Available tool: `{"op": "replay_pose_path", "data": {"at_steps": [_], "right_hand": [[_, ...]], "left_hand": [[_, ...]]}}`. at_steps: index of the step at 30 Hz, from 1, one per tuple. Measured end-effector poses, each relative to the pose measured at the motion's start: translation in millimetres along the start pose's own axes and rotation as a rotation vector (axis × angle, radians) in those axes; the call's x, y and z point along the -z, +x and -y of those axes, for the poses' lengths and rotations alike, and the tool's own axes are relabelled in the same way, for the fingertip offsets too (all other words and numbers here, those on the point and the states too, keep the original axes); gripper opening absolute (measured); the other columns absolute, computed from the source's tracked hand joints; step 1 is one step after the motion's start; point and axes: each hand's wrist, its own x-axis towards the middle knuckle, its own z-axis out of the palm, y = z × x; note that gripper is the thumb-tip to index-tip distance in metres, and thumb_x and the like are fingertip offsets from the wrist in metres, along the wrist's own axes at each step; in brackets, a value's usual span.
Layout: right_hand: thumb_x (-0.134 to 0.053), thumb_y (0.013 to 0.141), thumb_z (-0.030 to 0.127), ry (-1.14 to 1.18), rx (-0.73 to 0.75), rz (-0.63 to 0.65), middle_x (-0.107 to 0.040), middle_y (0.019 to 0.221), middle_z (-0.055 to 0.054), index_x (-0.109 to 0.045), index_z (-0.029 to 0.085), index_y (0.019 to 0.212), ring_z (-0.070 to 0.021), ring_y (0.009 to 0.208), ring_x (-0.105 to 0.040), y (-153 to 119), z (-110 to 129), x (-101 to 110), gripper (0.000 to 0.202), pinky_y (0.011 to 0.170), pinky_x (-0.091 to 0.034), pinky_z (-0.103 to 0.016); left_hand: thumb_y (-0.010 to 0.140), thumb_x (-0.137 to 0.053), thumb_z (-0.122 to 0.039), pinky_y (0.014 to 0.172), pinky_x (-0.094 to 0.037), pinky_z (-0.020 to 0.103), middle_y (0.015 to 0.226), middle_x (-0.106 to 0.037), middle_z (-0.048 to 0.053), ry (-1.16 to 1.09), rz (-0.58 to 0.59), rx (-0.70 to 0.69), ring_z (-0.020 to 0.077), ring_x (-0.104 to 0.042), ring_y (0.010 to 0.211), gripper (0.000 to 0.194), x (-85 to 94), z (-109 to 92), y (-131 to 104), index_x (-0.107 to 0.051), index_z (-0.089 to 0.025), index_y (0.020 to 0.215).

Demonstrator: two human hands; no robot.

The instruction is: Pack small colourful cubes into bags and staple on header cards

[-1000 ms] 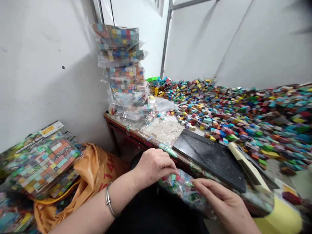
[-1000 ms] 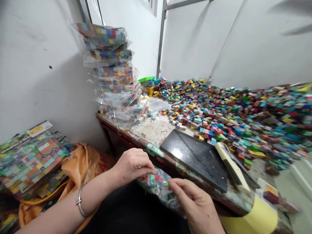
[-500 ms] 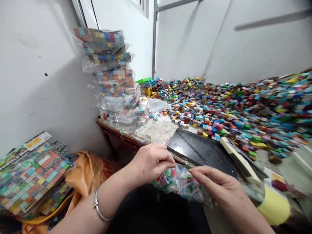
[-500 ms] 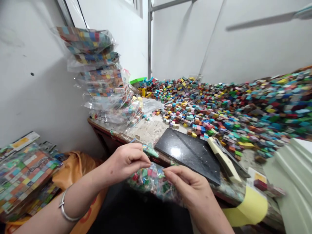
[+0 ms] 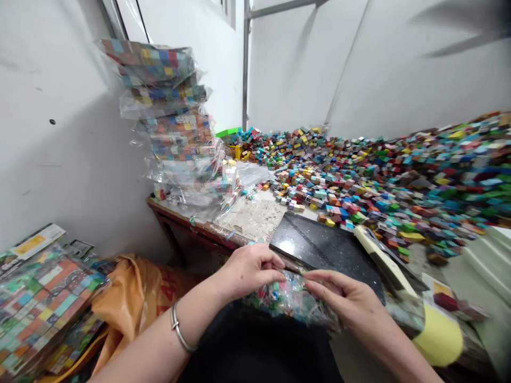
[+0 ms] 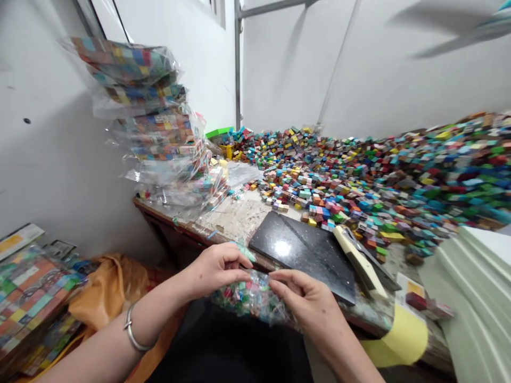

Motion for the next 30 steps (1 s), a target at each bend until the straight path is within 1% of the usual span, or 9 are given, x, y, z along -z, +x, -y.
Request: {"op": "replay_pose_path", "data": {"at_steps": [3, 7, 10, 13, 15, 19, 22, 25, 30], "right_hand": [[-0.060, 0.069, 0.048, -0.080, 0.078, -0.048, -0.059, 0.058, 0.000, -0.067, 0.020, 0.077, -0.0124, 0.051, -0.048, 5, -4, 3, 0.030, 0.045, -0.036, -0.022], [-0.059, 0.073, 0.039, -0.183, 0.284, -0.094, -0.057, 0.063, 0.000, -0.067, 0.023, 0.074, -0.0145, 0.061, -0.054, 7, -5, 8, 0.018, 0.055, -0.041, -0.024], [-0.057, 0.077, 0.033, -0.262, 0.417, -0.100, -0.055, 0.067, 0.000, -0.066, 0.025, 0.075, -0.0143, 0.064, -0.055, 7, -4, 11, 0.013, 0.057, -0.042, -0.024], [-0.056, 0.078, 0.031, -0.369, 0.534, -0.120, -0.053, 0.071, -0.001, -0.066, 0.026, 0.077, -0.0143, 0.066, -0.055, 6, -1, 15, 0.010, 0.056, -0.043, -0.024], [-0.055, 0.079, 0.030, -0.441, 0.593, -0.092, -0.053, 0.074, -0.001, -0.065, 0.026, 0.078, -0.0144, 0.068, -0.056, 4, 4, 18, 0.010, 0.057, -0.045, -0.024], [-0.054, 0.080, 0.035, -0.522, 0.636, -0.057, -0.058, 0.088, -0.003, -0.062, 0.027, 0.092, -0.0146, 0.078, -0.059, 0, 22, 25, 0.016, 0.064, -0.049, -0.022], [-0.045, 0.085, 0.033, -0.588, 0.658, 0.000, -0.061, 0.091, -0.002, -0.061, 0.027, 0.096, -0.0134, 0.080, -0.061, 1, 33, 29, 0.021, 0.066, -0.051, -0.020], [-0.042, 0.086, 0.031, -0.691, 0.722, 0.057, -0.063, 0.093, -0.004, -0.064, 0.025, 0.092, -0.0147, 0.081, -0.062, 5, 34, 31, 0.024, 0.067, -0.052, -0.022], [-0.043, 0.086, 0.031, -0.828, 0.778, 0.176, -0.063, 0.095, -0.003, -0.061, 0.026, 0.096, -0.0161, 0.084, -0.060, 7, 27, 29, 0.021, 0.070, -0.051, -0.028]], "left_hand": [[0.058, -0.071, -0.045, 0.053, -0.036, 0.019, 0.058, -0.056, -0.003, 0.046, 0.035, 0.056, 0.0111, -0.051, 0.058, 0.036, -2.8, 4, 6, -0.069, -0.025, 0.087], [0.067, -0.066, -0.040, 0.055, -0.037, 0.019, 0.067, -0.066, -0.003, 0.024, 0.129, 0.103, 0.0124, -0.057, 0.064, 0.024, -6.3, 7, 12, -0.070, -0.026, 0.086], [0.070, -0.063, -0.035, 0.060, -0.039, 0.019, 0.074, -0.070, -0.002, -0.011, 0.154, 0.107, 0.0129, -0.060, 0.070, 0.016, -8.4, 9, 13, -0.071, -0.025, 0.080], [0.072, -0.062, -0.032, 0.062, -0.040, 0.019, 0.074, -0.070, -0.003, 0.000, 0.122, 0.067, 0.0122, -0.060, 0.071, 0.012, -10.6, 10, 12, -0.072, -0.025, 0.075], [0.073, -0.062, -0.030, 0.060, -0.039, 0.019, 0.071, -0.069, -0.003, 0.048, 0.077, 0.026, 0.0113, -0.059, 0.068, 0.010, -12.4, 10, 10, -0.071, -0.025, 0.074], [0.074, -0.061, -0.029, 0.056, -0.038, 0.020, 0.065, -0.065, -0.002, 0.191, -0.030, -0.080, 0.0105, -0.057, 0.063, 0.011, -17.6, 9, 5, -0.071, -0.024, 0.073], [0.077, -0.058, -0.028, 0.055, -0.036, 0.021, 0.061, -0.061, -0.002, 0.285, -0.087, -0.181, 0.0102, -0.054, 0.060, 0.013, -21.4, 6, -1, -0.070, -0.024, 0.073], [0.078, -0.057, -0.026, 0.055, -0.036, 0.022, 0.060, -0.059, -0.002, 0.360, -0.126, -0.249, 0.0104, -0.053, 0.059, 0.013, -24.1, 3, -6, -0.069, -0.025, 0.074], [0.079, -0.055, -0.025, 0.053, -0.033, 0.024, 0.058, -0.055, -0.002, 0.449, -0.149, -0.309, 0.0114, -0.051, 0.059, 0.013, -26.5, 0, -12, -0.068, -0.025, 0.077]]}}
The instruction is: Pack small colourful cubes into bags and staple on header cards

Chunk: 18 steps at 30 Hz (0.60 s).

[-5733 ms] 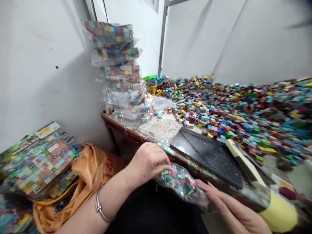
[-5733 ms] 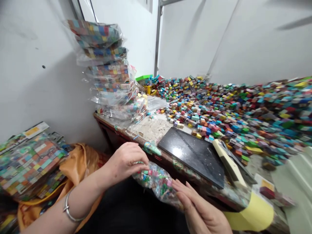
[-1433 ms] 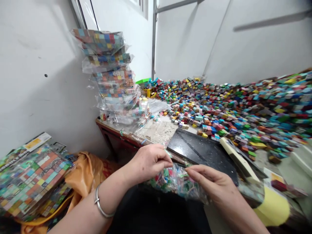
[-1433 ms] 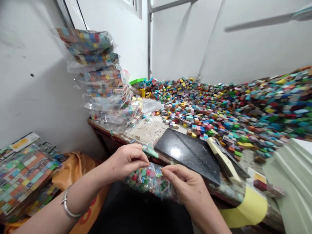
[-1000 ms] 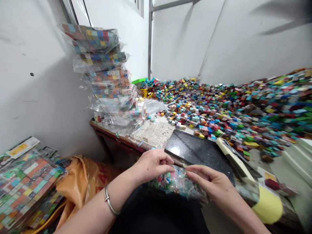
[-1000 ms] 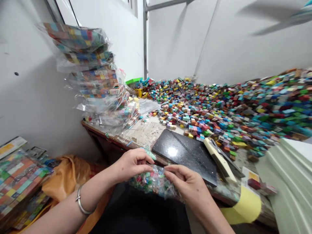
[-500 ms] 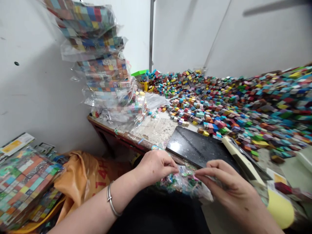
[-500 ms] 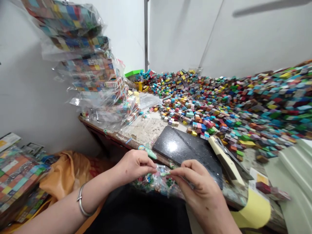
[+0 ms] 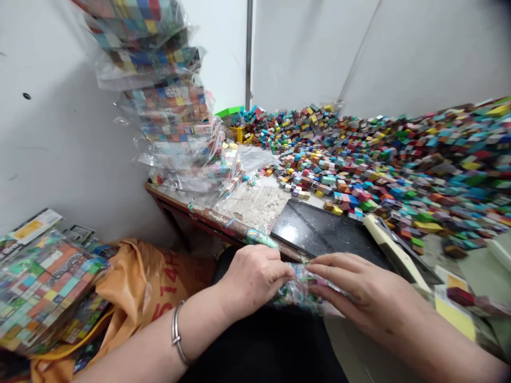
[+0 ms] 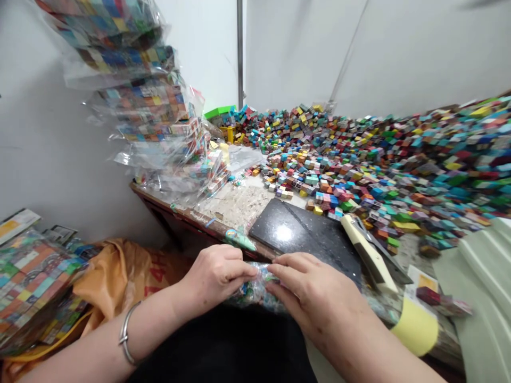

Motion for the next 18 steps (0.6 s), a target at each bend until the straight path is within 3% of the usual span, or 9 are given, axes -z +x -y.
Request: {"op": "replay_pose_path", "data": {"at_steps": [3, 10, 15, 18], "right_hand": [[-0.038, 0.088, 0.028, -0.075, 0.045, 0.049, -0.064, 0.087, -0.002, -0.060, 0.024, 0.093, -0.0159, 0.078, -0.060, 1, 2, 0, 0.023, 0.067, -0.049, -0.029], [-0.041, 0.084, 0.021, -0.264, 0.178, -0.013, -0.065, 0.070, 0.001, -0.060, 0.024, 0.089, -0.0162, 0.065, -0.061, 5, 2, 1, 0.020, 0.059, -0.044, -0.030], [-0.037, 0.080, 0.010, -0.239, 0.152, 0.007, -0.062, 0.065, 0.000, -0.060, 0.021, 0.082, -0.0159, 0.060, -0.059, -2, -8, 3, 0.025, 0.059, -0.043, -0.031], [-0.036, 0.084, 0.016, -0.193, 0.079, -0.039, -0.063, 0.071, -0.003, -0.058, 0.019, 0.082, -0.0166, 0.066, -0.059, -1, -2, 7, 0.022, 0.061, -0.045, -0.031]], "left_hand": [[0.079, -0.054, -0.025, 0.053, -0.033, 0.024, 0.058, -0.053, -0.002, 0.023, -0.004, -0.015, 0.0116, -0.050, 0.058, 0.013, -0.7, -2, -2, -0.067, -0.025, 0.077], [0.080, -0.053, -0.026, 0.053, -0.034, 0.024, 0.059, -0.054, -0.002, 0.000, 0.019, -0.010, 0.0113, -0.050, 0.058, 0.014, -0.6, -4, -3, -0.067, -0.024, 0.077], [0.078, -0.056, -0.027, 0.055, -0.037, 0.021, 0.060, -0.058, -0.001, -0.160, 0.065, 0.112, 0.0098, -0.053, 0.058, 0.014, 2.5, -1, 2, -0.070, -0.023, 0.075], [0.077, -0.059, -0.027, 0.056, -0.039, 0.019, 0.061, -0.061, -0.001, -0.265, 0.101, 0.188, 0.0091, -0.054, 0.059, 0.013, 3.9, 1, 5, -0.070, -0.021, 0.075]]}}
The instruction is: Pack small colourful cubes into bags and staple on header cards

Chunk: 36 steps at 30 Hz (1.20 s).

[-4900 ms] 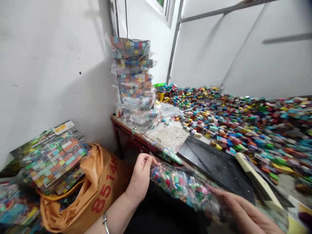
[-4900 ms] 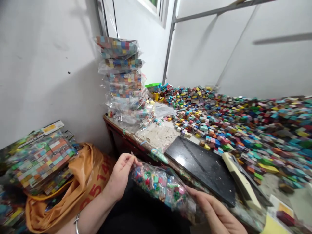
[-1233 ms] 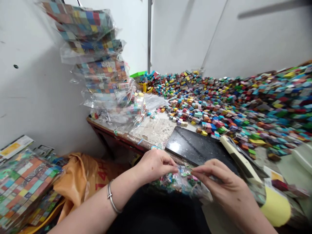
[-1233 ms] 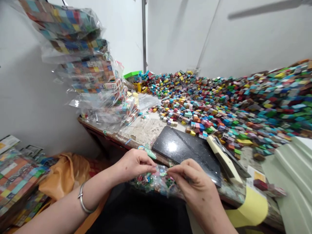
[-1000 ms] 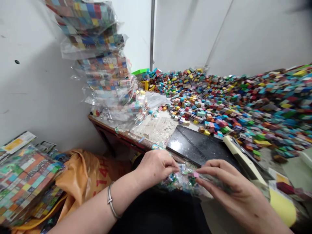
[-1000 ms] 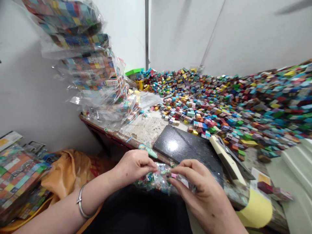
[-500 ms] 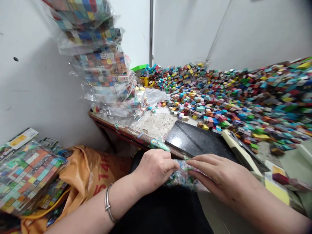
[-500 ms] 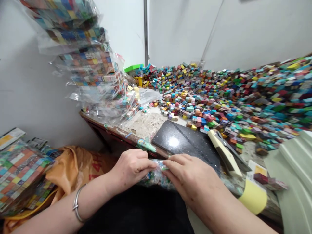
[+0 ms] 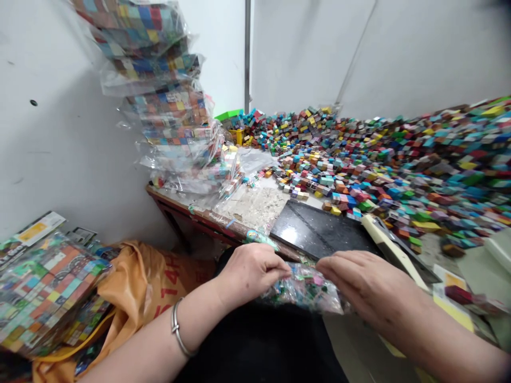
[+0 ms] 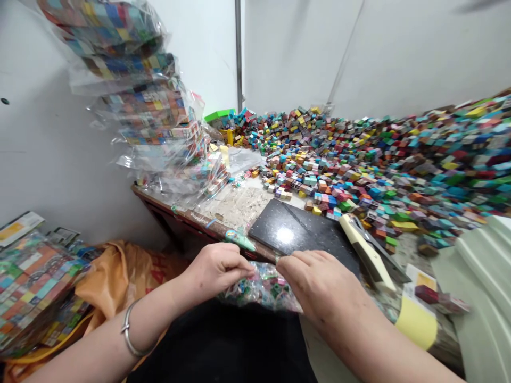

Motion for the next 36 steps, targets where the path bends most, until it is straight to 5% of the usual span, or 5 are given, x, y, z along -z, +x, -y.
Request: {"op": "replay_pose_path", "data": {"at_steps": [5, 9, 13, 24, 36], "right_hand": [[-0.061, 0.069, 0.047, -0.053, -0.021, -0.102, -0.058, 0.110, -0.015, -0.047, 0.012, 0.116, -0.0276, 0.098, -0.054, 12, 16, -6, 0.061, 0.078, -0.044, -0.040], [-0.051, 0.080, 0.024, -0.037, 0.001, 0.095, -0.066, 0.086, -0.006, -0.062, 0.020, 0.087, -0.0223, 0.083, -0.060, 21, 15, -18, 0.014, 0.073, -0.043, -0.038], [-0.041, 0.083, 0.013, 0.051, -0.018, 0.203, -0.063, 0.072, -0.002, -0.061, 0.022, 0.078, -0.0170, 0.072, -0.060, 23, 8, -21, 0.023, 0.070, -0.040, -0.034], [-0.045, 0.084, 0.022, 0.142, -0.150, 0.132, -0.063, 0.067, 0.001, -0.064, 0.025, 0.075, -0.0142, 0.064, -0.059, 23, 3, -18, 0.022, 0.057, -0.038, -0.023], [-0.048, 0.081, 0.022, 0.163, -0.184, -0.036, -0.066, 0.082, -0.002, -0.064, 0.020, 0.084, -0.0131, 0.078, -0.058, 17, 18, 0, 0.016, 0.072, -0.044, -0.022]], "left_hand": [[0.075, -0.060, -0.025, 0.057, -0.039, 0.020, 0.064, -0.063, -0.001, -0.040, 0.039, 0.034, 0.0105, -0.056, 0.062, 0.011, 0.9, 0, 3, -0.071, -0.022, 0.073], [0.074, -0.061, -0.028, 0.057, -0.039, 0.019, 0.065, -0.064, -0.001, -0.108, 0.069, 0.100, 0.0105, -0.057, 0.063, 0.012, 1.4, 2, 5, -0.071, -0.022, 0.073], [0.074, -0.061, -0.030, 0.056, -0.039, 0.019, 0.065, -0.066, -0.001, -0.229, 0.110, 0.169, 0.0102, -0.058, 0.062, 0.013, 4.1, 3, 8, -0.072, -0.021, 0.074], [0.074, -0.062, -0.027, 0.060, -0.042, 0.019, 0.065, -0.059, 0.000, -0.260, 0.046, 0.141, 0.0109, -0.054, 0.065, 0.012, 19.9, 3, 6, -0.072, -0.021, 0.074], [0.080, -0.051, -0.027, 0.065, -0.048, 0.022, 0.080, -0.062, -0.001, -0.161, -0.040, 0.066, 0.0155, -0.059, 0.072, 0.015, -1.3, 13, -7, -0.065, -0.027, 0.076]]}}
